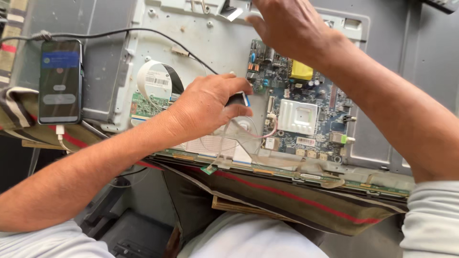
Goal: The person repairs a television lying face-down on a repair bench. They disconnect and reposition a ribbon cable on the mainboard, work on a connector near the heatsink, handle a small green circuit board, tighten it with a screwdriver, then lift and reposition the TV panel.
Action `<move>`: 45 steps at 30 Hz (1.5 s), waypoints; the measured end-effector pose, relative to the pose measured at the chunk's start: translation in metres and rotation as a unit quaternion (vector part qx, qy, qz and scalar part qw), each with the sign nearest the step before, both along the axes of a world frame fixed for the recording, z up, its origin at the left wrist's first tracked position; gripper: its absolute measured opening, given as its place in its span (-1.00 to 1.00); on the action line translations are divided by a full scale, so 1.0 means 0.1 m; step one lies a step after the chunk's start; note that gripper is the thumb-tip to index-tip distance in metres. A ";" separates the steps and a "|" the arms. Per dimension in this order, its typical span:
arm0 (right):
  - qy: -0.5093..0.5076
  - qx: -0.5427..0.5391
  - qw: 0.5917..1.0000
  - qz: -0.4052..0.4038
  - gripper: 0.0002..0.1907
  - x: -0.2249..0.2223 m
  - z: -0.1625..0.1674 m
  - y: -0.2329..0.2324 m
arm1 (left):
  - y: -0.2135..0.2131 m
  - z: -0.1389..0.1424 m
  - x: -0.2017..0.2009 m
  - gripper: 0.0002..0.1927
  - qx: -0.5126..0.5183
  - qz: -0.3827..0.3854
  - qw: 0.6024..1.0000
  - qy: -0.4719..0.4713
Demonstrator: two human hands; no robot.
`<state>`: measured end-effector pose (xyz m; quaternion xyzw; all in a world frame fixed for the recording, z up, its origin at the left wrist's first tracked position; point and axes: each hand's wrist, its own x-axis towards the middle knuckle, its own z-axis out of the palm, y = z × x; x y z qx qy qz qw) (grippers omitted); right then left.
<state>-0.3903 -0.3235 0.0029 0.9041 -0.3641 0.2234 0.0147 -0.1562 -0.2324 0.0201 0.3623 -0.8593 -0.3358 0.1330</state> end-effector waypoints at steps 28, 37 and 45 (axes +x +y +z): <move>-0.413 0.170 0.854 -0.267 -0.87 -0.15 -0.05 1.89 | -0.13 -0.51 -0.01 -0.58 -0.092 -0.109 0.978 0.152; -0.416 0.172 0.851 -0.271 -0.86 -0.18 -0.11 1.86 | -0.20 -0.56 0.01 -0.60 -0.099 -0.134 0.974 0.156; -0.423 0.178 0.845 -0.275 -0.85 -0.16 -0.14 1.84 | -0.23 -0.62 0.01 -0.62 -0.127 -0.149 0.969 0.148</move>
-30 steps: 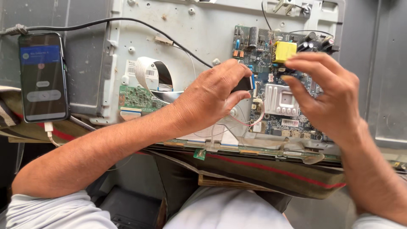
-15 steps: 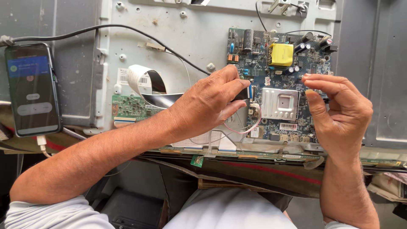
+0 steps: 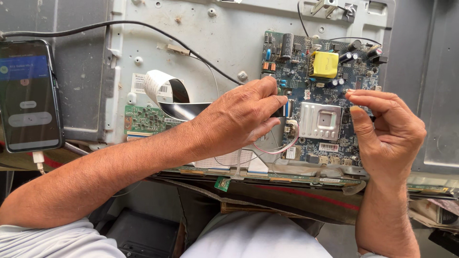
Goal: The person repairs a television lying face-down on a repair bench. They disconnect and reposition a ribbon cable on the mainboard, work on a connector near the heatsink, handle a small green circuit board, tighten it with a screwdriver, then lift and reposition the TV panel.
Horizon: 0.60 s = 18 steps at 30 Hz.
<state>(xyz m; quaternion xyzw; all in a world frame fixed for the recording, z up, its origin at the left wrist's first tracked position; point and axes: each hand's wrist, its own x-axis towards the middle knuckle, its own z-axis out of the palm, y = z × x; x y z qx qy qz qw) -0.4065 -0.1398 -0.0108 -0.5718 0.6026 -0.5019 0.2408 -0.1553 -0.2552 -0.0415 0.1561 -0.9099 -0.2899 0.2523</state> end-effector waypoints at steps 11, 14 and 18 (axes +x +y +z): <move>0.004 0.000 1.000 0.006 -0.85 -0.01 -0.01 0.01 | -0.03 -0.02 0.00 -0.60 -0.035 -0.016 0.999 -0.026; 0.006 -0.001 1.000 0.008 -0.85 -0.02 -0.02 -0.01 | -0.05 -0.03 0.00 -0.62 -0.060 -0.019 0.998 -0.021; 0.010 0.005 1.000 0.005 -0.85 -0.03 -0.01 -0.01 | -0.06 -0.05 0.00 -0.63 -0.065 -0.028 0.997 -0.007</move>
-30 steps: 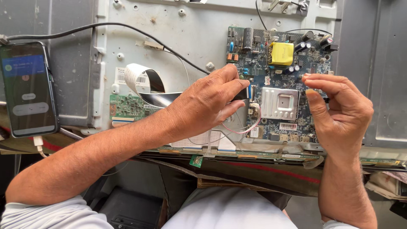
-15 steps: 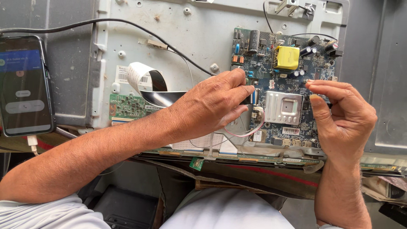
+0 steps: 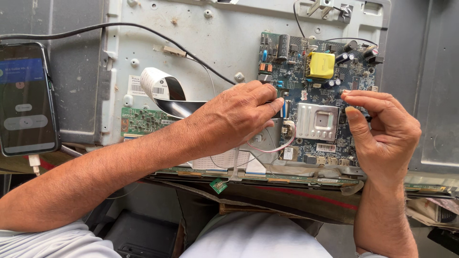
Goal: The person repairs a television lying face-down on a repair bench. They disconnect and reposition a ribbon cable on the mainboard, work on a connector near the heatsink, handle a small green circuit board, tighten it with a screwdriver, then lift and reposition the TV panel.
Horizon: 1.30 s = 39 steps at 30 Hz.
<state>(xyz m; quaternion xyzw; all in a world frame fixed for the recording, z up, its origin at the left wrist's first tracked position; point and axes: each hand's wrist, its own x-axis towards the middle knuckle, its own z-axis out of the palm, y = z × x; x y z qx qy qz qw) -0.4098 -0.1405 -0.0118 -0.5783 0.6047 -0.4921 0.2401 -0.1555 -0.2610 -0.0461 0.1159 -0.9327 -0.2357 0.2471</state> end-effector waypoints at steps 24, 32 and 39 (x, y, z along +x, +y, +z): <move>0.036 0.010 0.999 0.013 -0.89 -0.10 -0.06 0.04 | -0.01 0.02 0.02 -0.59 -0.058 -0.003 0.998 -0.008; 0.039 0.004 0.999 0.018 -0.89 -0.12 -0.07 0.03 | -0.01 0.08 -0.01 -0.61 -0.142 0.007 0.989 -0.051; 0.035 0.012 0.999 0.002 -0.89 -0.11 -0.03 0.05 | -0.01 0.15 0.01 -0.65 -0.237 -0.009 0.970 -0.055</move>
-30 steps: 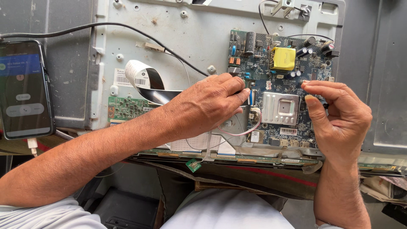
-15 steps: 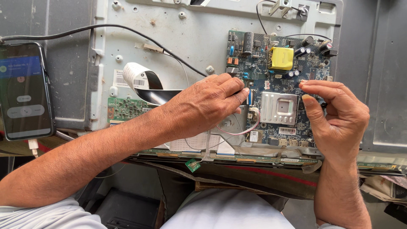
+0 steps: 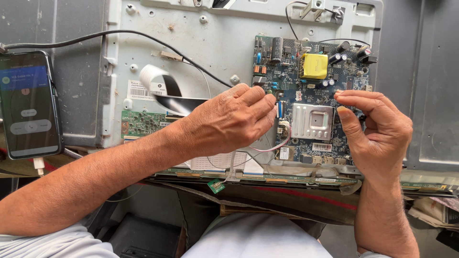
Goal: The person repairs a television lying face-down on a repair bench. They disconnect and reposition a ribbon cable on the mainboard, work on a connector near the heatsink, handle a small green circuit board, tighten it with a screwdriver, then lift and reposition the TV panel.
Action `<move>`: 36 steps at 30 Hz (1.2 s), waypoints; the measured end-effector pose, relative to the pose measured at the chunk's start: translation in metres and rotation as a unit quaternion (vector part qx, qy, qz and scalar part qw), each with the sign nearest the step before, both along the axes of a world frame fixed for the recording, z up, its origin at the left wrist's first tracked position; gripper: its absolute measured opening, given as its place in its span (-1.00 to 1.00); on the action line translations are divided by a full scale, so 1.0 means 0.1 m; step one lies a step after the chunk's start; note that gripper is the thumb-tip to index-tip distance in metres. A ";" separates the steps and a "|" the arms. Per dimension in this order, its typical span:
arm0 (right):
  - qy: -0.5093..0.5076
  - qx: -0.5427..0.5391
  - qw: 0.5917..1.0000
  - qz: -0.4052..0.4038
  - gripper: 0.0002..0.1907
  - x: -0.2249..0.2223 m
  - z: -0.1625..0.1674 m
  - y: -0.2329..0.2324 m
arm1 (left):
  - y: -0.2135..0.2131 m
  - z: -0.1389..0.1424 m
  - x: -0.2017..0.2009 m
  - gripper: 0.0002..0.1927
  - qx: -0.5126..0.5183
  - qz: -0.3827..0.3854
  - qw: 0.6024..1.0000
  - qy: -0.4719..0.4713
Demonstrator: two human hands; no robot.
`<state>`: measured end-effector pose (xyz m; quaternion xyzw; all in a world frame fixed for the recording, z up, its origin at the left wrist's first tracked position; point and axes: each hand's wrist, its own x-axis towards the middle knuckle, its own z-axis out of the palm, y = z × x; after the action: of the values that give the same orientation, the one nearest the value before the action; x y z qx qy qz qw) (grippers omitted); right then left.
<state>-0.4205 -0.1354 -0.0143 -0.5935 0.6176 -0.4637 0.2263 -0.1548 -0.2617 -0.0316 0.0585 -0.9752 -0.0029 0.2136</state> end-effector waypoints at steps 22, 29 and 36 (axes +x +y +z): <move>0.017 -0.008 1.000 0.007 -0.88 -0.06 -0.05 0.01 | -0.13 0.03 -0.03 -0.84 -0.122 -0.071 0.989 0.037; 0.016 -0.011 1.000 0.013 -0.90 -0.05 -0.03 0.02 | -0.18 -0.01 -0.06 -0.84 -0.233 -0.063 0.968 0.065; 0.037 -0.003 0.999 -0.006 -0.85 -0.04 -0.01 0.00 | -0.19 -0.03 -0.11 -0.87 -0.219 -0.085 0.970 0.065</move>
<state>-0.4250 -0.1350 -0.0154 -0.6072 0.6278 -0.4447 0.1985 -0.1661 -0.2808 -0.0341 -0.0729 -0.9376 0.1885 0.2830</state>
